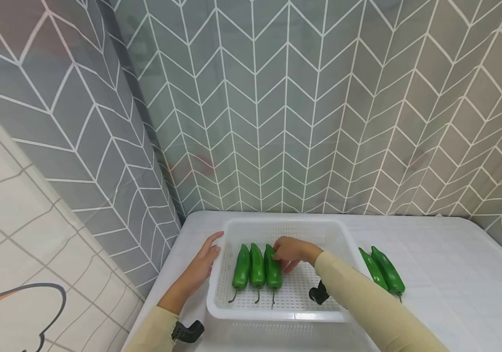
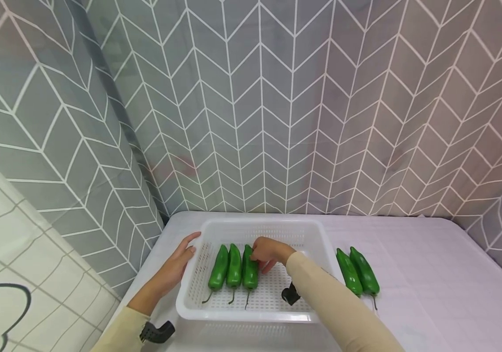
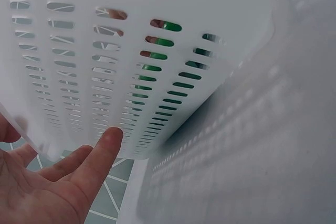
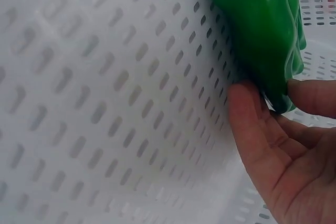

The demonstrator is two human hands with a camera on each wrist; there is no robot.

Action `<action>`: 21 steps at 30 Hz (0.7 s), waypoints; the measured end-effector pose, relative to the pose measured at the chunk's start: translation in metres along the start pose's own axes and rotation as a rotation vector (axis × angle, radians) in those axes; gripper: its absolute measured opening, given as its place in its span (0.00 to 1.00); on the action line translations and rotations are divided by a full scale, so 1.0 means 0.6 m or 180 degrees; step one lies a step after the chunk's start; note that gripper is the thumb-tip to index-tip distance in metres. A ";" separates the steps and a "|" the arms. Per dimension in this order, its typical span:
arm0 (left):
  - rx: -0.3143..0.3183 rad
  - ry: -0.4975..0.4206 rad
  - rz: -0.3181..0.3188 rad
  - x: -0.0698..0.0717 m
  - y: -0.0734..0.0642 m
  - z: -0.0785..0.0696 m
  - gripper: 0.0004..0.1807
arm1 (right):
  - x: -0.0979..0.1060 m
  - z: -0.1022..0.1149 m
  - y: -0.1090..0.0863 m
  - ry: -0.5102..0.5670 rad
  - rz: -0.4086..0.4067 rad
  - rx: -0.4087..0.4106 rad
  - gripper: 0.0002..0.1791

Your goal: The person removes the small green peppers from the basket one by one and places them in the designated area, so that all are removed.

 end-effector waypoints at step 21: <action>-0.0003 0.0008 -0.0024 0.000 0.000 0.002 0.27 | 0.019 0.005 -0.021 -0.0101 -0.0250 0.0010 0.16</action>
Point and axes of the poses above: each hand's wrist, its own y-axis towards the middle knuckle, its own x-axis out of the back of the hand, z = x × y, the point moved 6 cm from there along y, towards the middle knuckle, and after that the axes turned 8 degrees about z, right-handed, at the moved point
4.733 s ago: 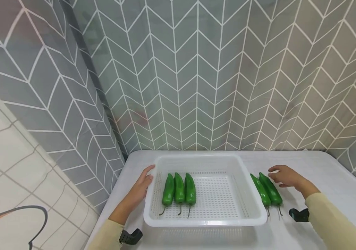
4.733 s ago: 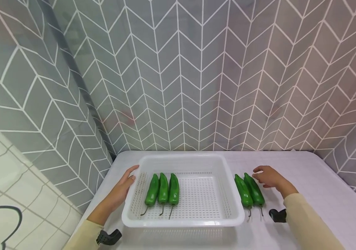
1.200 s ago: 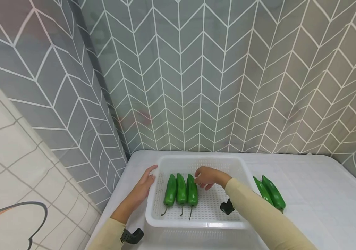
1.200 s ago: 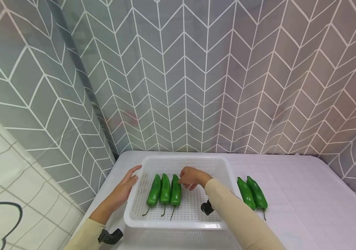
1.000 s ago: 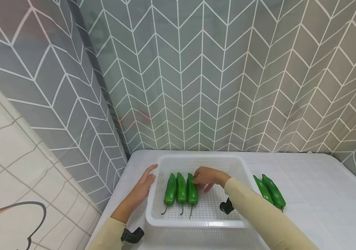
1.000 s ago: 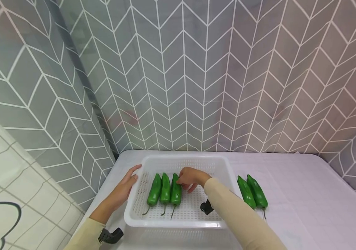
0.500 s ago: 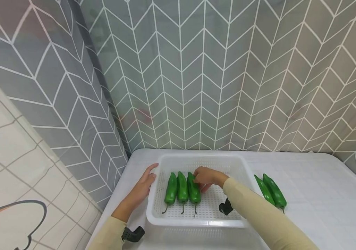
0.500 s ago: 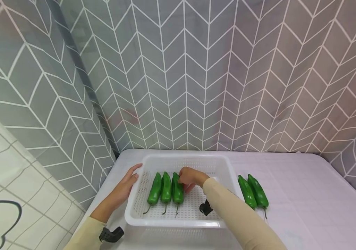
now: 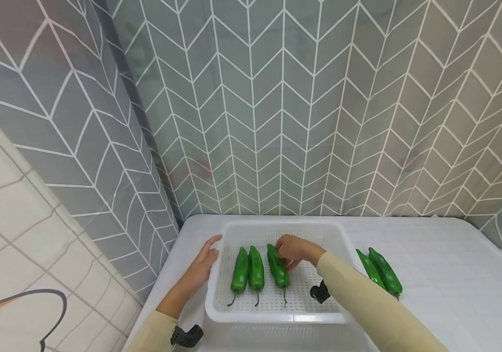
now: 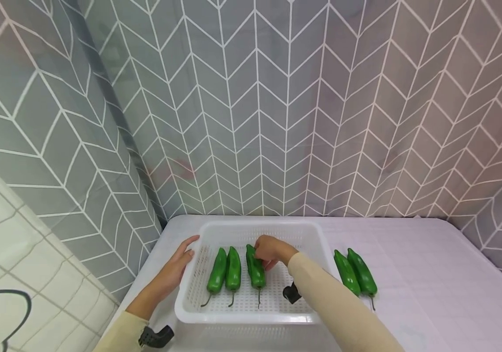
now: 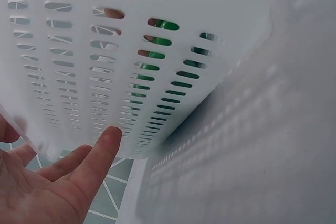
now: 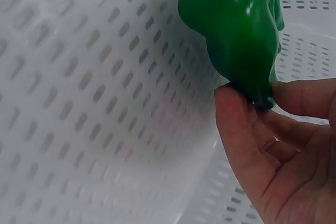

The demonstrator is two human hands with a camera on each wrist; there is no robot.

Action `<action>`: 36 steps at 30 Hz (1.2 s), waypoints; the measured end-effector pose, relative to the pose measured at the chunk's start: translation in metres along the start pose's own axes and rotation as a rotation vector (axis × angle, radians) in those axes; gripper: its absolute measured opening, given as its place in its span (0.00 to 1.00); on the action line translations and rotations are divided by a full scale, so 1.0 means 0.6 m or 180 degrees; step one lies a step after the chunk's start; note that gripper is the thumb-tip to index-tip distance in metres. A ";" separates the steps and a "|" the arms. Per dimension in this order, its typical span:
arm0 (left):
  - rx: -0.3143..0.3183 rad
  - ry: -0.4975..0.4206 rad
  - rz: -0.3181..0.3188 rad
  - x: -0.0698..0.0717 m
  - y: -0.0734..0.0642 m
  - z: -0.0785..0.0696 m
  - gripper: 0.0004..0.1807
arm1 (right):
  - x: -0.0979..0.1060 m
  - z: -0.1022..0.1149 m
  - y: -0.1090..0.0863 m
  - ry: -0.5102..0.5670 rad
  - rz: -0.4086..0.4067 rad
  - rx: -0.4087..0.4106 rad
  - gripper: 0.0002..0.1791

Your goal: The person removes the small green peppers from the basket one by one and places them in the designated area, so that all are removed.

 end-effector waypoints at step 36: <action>-0.0058 0.0107 0.0028 0.000 0.000 0.000 0.27 | 0.101 -0.003 -0.068 0.0041 -0.0103 0.0339 0.21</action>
Point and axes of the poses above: each hand's wrist, its own y-axis towards the middle knuckle, its own x-axis out of the back of the hand, z = x × y, the point moved 6 cm from there along y, towards the middle knuckle, and after that the axes turned 8 degrees about z, right-handed, at the moved point
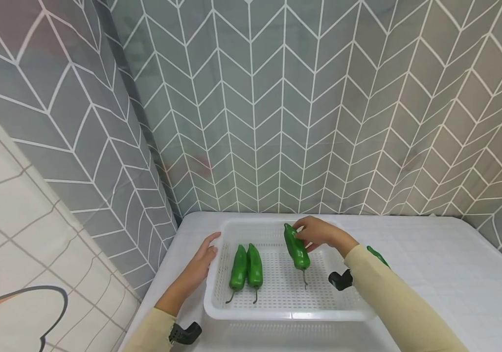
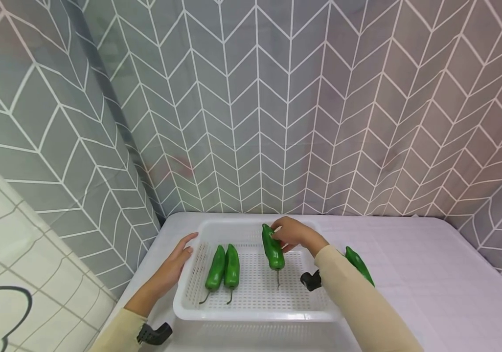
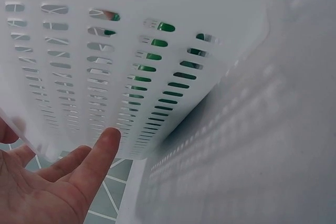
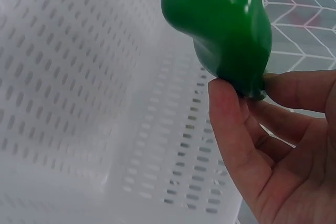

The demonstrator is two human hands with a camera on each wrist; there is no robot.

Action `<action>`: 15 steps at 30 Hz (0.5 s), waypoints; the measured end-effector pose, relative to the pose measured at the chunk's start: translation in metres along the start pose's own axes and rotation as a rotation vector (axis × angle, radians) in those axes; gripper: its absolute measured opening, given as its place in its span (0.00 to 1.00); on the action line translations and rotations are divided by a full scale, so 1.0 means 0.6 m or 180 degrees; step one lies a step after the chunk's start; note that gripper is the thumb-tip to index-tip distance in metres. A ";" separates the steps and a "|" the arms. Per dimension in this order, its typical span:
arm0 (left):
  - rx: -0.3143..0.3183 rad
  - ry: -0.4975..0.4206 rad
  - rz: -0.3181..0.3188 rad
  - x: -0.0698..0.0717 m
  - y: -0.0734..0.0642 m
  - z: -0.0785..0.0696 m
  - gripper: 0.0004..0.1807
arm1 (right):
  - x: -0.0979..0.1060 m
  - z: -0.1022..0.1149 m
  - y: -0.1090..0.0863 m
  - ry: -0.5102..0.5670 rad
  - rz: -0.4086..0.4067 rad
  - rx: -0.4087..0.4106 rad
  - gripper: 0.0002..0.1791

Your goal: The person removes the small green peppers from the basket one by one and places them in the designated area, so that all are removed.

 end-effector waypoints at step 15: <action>0.0002 -0.0018 0.0013 -0.001 -0.001 -0.002 0.26 | 0.046 -0.004 -0.029 -0.0103 -0.0089 0.0068 0.24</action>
Point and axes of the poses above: each hand's wrist, its own y-axis towards the middle knuckle, its own x-axis out of the back of the hand, z = x × y, the point moved 6 cm from there along y, towards the middle knuckle, and after that the axes turned 8 degrees about z, right-handed, at the moved point
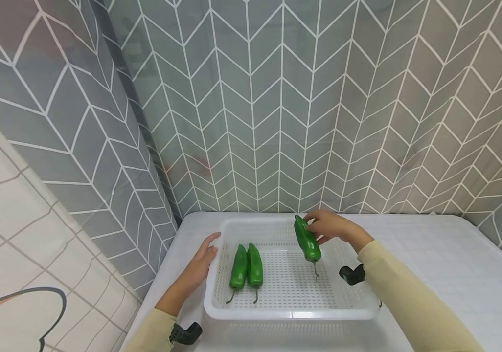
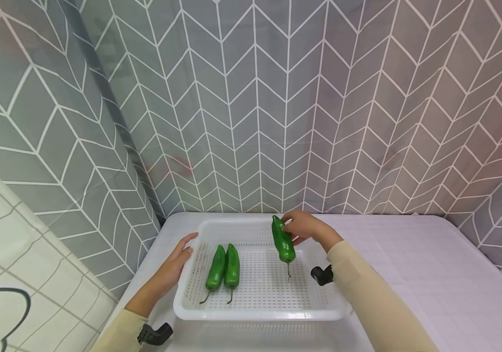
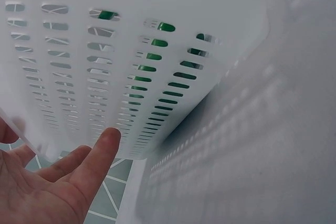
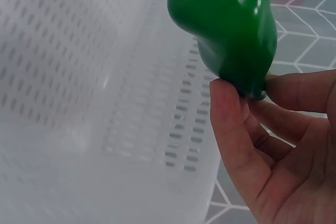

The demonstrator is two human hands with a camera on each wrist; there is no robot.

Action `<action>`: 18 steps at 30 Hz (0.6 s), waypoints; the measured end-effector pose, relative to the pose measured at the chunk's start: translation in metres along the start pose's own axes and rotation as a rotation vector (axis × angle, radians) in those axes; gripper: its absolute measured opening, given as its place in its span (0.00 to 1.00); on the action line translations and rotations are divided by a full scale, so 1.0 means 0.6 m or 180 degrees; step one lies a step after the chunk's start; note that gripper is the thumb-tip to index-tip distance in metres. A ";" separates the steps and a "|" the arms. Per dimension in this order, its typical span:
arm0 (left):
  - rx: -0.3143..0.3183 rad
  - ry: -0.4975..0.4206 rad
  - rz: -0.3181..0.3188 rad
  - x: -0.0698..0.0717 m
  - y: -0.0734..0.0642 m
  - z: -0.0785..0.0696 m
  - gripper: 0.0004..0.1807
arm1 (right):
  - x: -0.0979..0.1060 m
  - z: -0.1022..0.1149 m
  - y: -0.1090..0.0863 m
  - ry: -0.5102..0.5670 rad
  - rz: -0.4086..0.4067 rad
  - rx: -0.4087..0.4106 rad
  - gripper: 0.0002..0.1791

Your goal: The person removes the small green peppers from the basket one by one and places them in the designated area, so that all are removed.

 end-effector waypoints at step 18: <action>0.0016 0.0028 -0.0013 0.002 0.001 0.004 0.27 | 0.058 -0.021 -0.055 -0.0003 -0.0085 0.0058 0.25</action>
Point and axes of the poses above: each hand's wrist, its own y-axis towards the middle knuckle, its own x-axis out of the back of the hand, z = x × y, the point moved 6 cm from there along y, towards the middle knuckle, and after that the axes turned 8 degrees about z, right-handed, at the moved point
